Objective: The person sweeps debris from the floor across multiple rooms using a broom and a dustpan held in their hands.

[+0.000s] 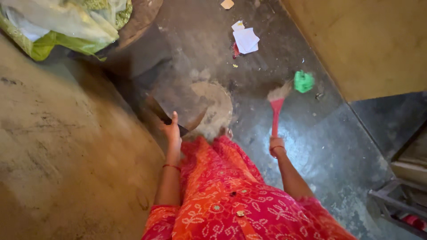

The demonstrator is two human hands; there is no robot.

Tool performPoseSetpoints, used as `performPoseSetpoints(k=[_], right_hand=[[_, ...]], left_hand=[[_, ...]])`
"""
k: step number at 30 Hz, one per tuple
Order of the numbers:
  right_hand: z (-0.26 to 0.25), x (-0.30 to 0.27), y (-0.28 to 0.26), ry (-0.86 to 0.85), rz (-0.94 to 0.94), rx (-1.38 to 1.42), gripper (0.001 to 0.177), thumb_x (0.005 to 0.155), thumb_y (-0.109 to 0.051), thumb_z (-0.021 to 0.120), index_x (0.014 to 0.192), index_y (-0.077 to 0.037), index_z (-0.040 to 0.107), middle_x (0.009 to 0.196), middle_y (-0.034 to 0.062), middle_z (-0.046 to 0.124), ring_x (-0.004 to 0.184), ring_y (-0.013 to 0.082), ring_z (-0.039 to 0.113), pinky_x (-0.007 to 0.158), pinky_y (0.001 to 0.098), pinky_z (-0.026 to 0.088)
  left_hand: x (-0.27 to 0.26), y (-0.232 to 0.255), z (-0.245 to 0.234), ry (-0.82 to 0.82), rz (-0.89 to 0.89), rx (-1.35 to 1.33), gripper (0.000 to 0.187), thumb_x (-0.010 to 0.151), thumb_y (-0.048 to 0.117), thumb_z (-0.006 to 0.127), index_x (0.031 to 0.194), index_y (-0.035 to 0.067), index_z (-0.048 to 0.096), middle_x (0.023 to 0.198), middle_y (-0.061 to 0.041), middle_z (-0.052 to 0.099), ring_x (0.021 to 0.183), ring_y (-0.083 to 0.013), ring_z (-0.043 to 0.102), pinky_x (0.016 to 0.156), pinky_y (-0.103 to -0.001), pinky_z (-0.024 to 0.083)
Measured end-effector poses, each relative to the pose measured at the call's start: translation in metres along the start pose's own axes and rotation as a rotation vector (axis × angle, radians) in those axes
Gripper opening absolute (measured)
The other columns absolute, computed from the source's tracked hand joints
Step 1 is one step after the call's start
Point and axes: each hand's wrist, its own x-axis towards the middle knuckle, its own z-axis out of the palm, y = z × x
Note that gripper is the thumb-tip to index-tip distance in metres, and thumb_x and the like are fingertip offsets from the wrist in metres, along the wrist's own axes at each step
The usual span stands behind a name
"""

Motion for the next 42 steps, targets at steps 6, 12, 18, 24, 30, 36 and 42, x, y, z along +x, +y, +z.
performPoseSetpoints(k=[6,12,18,24,30,36,42], right_hand=[[-0.064,0.016,-0.12,-0.071,0.009,0.329,0.039,0.086,-0.045,0.058,0.094,-0.009,0.073,0.094,0.0224,0.073,0.093,0.0401,0.072,0.078,0.0503,0.058],[-0.194,0.06,-0.223,-0.19,-0.208,0.369,0.045,0.096,-0.044,0.051,0.119,-0.01,0.069,0.114,0.0253,0.071,0.108,0.0449,0.067,0.088,0.0557,0.053],[-0.168,0.12,-0.175,-0.29,-0.024,0.33,0.051,0.098,-0.049,0.052,0.119,-0.008,0.072,0.118,0.0221,0.071,0.112,0.0386,0.069,0.091,0.0505,0.054],[-0.097,0.123,-0.009,-0.373,0.45,0.705,0.061,0.098,-0.052,0.055,0.107,0.005,0.075,0.085,0.0196,0.072,0.073,0.034,0.069,0.059,0.0497,0.05],[-0.158,0.089,0.027,-0.273,0.684,1.016,0.057,0.1,-0.052,0.054,0.099,0.003,0.07,0.077,0.0226,0.067,0.064,0.0368,0.066,0.055,0.0521,0.048],[-0.249,0.091,-0.03,-0.197,0.556,1.235,0.056,0.101,-0.053,0.053,0.092,0.001,0.066,0.069,0.0257,0.063,0.055,0.0396,0.062,0.051,0.0546,0.047],[-0.275,0.17,-0.105,-0.15,-0.025,0.492,0.056,0.1,-0.052,0.048,0.105,-0.003,0.074,0.094,0.0295,0.072,0.094,0.0476,0.07,0.079,0.0582,0.054]], left_hand=[[0.008,0.015,0.044,-0.055,0.024,-0.043,0.081,0.083,0.037,0.086,0.144,-0.002,0.049,0.136,-0.011,0.061,0.122,-0.0229,0.057,0.105,-0.035,0.044],[0.019,0.052,0.081,-0.088,0.115,0.048,0.075,0.084,0.037,0.085,0.14,0.001,0.051,0.126,-0.01,0.064,0.114,-0.0228,0.06,0.1,-0.035,0.047],[0.042,0.085,0.129,-0.059,0.285,0.284,0.07,0.084,0.039,0.087,0.134,0.0,0.056,0.121,-0.013,0.068,0.109,-0.0262,0.064,0.098,-0.038,0.049],[0.064,0.084,0.181,-0.05,0.242,0.18,0.073,0.083,0.041,0.086,0.135,0.0,0.056,0.121,-0.012,0.068,0.109,-0.0251,0.065,0.098,-0.037,0.05],[0.088,0.088,0.228,-0.035,0.252,0.147,0.078,0.082,0.042,0.087,0.137,-0.003,0.054,0.122,-0.015,0.068,0.11,-0.0254,0.064,0.1,-0.037,0.05],[0.106,0.12,0.262,-0.089,0.288,0.164,0.083,0.084,0.041,0.088,0.14,-0.005,0.049,0.128,-0.017,0.067,0.115,-0.0256,0.065,0.103,-0.036,0.049],[0.127,0.154,0.288,-0.098,0.238,0.164,0.085,0.084,0.036,0.087,0.144,-0.006,0.045,0.133,-0.016,0.064,0.12,-0.0246,0.063,0.105,-0.035,0.047]])
